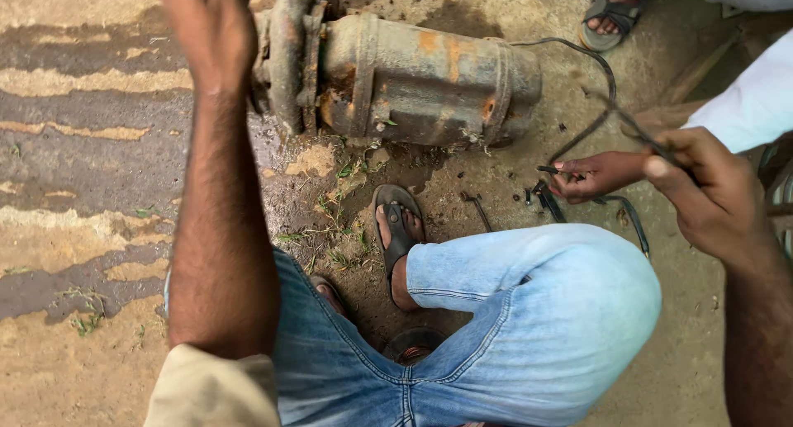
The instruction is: The person uses a wrench and a hammer to loosen and remove bolts from a rusty water pump lying on the ground. They repeatedly strike the wrench and pump body to free stuck fasteners, then remove the bolts by hand.
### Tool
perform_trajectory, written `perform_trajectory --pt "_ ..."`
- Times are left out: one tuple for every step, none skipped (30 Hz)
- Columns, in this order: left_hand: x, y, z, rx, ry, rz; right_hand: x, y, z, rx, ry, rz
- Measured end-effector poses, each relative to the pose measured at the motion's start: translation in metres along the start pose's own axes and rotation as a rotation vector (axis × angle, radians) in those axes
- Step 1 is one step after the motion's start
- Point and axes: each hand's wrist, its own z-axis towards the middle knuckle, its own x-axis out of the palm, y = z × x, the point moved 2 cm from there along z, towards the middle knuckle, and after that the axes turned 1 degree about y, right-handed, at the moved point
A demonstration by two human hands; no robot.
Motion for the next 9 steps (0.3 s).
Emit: perform_trajectory --pt "-0.002 -0.004 0.001 0.005 0.011 -0.040 0.005 -0.021 -0.024 0.032 -0.136 0.192" --pt "-0.003 -0.009 0.002 0.010 0.022 -0.080 0.011 -0.044 -0.051 0.064 -0.278 0.380" --pt "-0.006 -0.014 0.001 -0.055 0.061 -0.114 0.017 -0.065 -0.078 0.076 -0.328 0.413" --pt "-0.005 -0.026 -0.005 -0.080 0.092 -0.163 0.023 -0.086 -0.107 0.087 -0.377 0.447" --pt "-0.005 -0.037 -0.010 -0.107 0.124 -0.208 0.033 -0.106 -0.136 0.143 -0.390 0.607" --pt "-0.003 -0.048 -0.015 -0.149 0.170 -0.195 0.048 -0.126 -0.164 0.192 -0.399 0.774" --pt "-0.001 -0.063 -0.019 -0.190 0.216 -0.179 0.067 -0.144 -0.191 0.270 -0.430 0.779" --pt "0.006 -0.079 -0.021 -0.241 0.278 -0.115 0.084 -0.161 -0.216 0.346 -0.461 0.784" --pt "0.013 -0.096 -0.024 -0.289 0.340 -0.050 0.105 -0.179 -0.239 0.446 -0.473 0.778"
